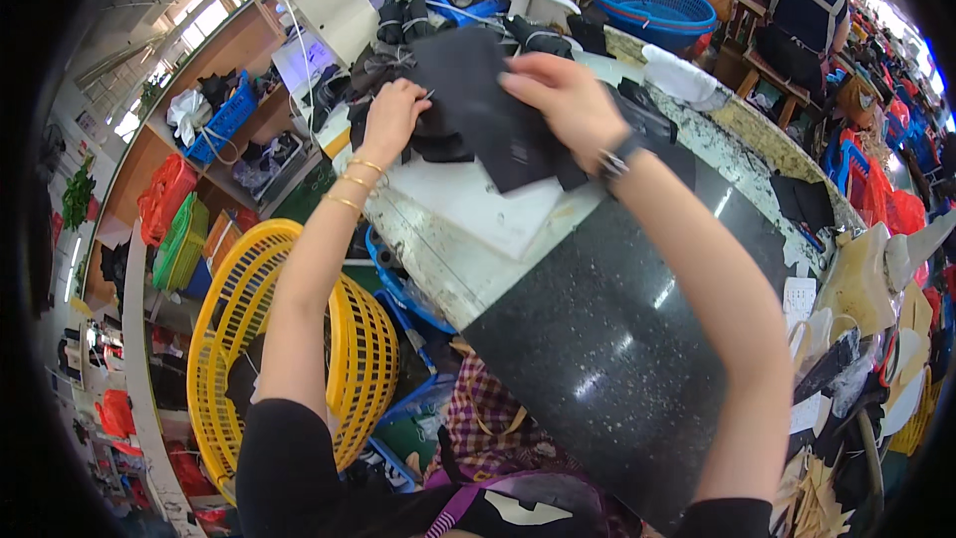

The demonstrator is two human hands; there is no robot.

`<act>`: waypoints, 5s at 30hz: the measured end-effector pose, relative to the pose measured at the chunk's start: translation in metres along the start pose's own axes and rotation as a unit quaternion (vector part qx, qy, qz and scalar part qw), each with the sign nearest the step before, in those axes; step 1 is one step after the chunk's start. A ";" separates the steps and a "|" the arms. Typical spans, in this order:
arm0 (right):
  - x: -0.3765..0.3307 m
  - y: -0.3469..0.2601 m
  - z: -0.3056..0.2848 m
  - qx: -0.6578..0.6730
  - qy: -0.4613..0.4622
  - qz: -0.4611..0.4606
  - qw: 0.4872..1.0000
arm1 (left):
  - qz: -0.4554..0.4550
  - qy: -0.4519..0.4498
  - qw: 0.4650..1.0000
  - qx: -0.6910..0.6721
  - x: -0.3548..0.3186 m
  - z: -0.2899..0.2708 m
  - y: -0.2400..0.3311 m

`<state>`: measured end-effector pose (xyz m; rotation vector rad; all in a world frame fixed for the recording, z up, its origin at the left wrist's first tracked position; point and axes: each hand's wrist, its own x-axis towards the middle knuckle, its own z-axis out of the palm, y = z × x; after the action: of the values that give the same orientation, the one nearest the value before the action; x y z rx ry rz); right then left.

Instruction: The person is assembling black leather shoe upper components by applying adhesive strips and using a hammer to flatten edges.

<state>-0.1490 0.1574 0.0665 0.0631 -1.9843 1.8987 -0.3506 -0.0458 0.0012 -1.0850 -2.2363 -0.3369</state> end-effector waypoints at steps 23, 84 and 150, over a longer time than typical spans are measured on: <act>0.137 0.097 0.096 -0.457 -0.096 0.023 0.884 | -0.353 -0.159 0.648 -0.656 0.016 -0.014 -0.057; -0.229 -0.061 -0.113 -0.218 -0.125 0.135 0.958 | 0.458 0.064 0.807 -0.367 -0.069 -0.123 0.261; -0.348 -0.078 -0.010 -0.097 0.206 0.222 0.948 | 0.233 -0.366 0.634 -0.640 -0.136 -0.119 0.303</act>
<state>0.1979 0.0790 0.0336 -0.8316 -1.9803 1.7542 -0.0016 0.0049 -0.0044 -2.8877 -1.9453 -1.6392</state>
